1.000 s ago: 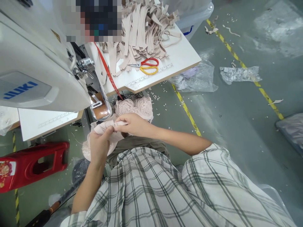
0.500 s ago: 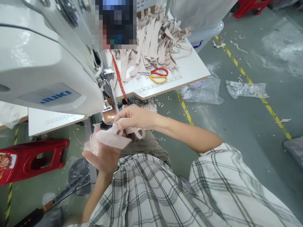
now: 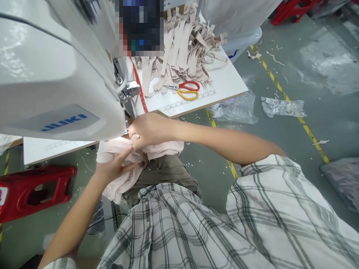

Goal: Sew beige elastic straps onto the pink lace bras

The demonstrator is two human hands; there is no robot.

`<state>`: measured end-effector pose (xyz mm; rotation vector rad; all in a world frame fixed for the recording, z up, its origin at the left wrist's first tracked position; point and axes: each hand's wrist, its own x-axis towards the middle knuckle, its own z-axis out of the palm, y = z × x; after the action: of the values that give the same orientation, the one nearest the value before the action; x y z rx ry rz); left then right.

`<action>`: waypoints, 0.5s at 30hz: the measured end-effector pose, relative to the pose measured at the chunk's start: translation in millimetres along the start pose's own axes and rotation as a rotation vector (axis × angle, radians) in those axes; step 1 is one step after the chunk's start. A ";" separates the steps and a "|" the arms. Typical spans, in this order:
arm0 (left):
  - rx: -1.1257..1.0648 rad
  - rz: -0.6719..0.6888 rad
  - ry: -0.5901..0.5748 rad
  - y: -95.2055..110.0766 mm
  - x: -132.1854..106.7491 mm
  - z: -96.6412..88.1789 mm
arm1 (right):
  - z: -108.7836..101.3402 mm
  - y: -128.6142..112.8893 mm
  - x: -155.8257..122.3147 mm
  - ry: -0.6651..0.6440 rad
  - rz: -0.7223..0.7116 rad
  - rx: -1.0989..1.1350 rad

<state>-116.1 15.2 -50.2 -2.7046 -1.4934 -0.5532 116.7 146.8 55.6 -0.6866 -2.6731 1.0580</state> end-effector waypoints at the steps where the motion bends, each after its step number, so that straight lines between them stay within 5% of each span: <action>1: 0.026 0.022 0.006 -1.7 2.3 -0.2 | 0.0 0.3 0.2 -0.002 0.001 -0.007; 7: 0.081 0.010 0.009 13.5 15.2 -16.3 | 8.2 9.5 -7.6 0.008 0.040 -0.019; 13: -0.009 -0.215 -0.058 43.2 24.0 -33.5 | 36.2 28.0 -28.0 0.396 -0.088 -0.126; 15: -0.020 -0.243 -0.065 47.7 26.6 -34.0 | 40.2 30.1 -28.5 0.425 -0.088 -0.127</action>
<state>-74.3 5.1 -2.3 -2.5951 -1.8579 -0.4910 138.8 128.2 5.6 -0.7152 -2.3867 0.6370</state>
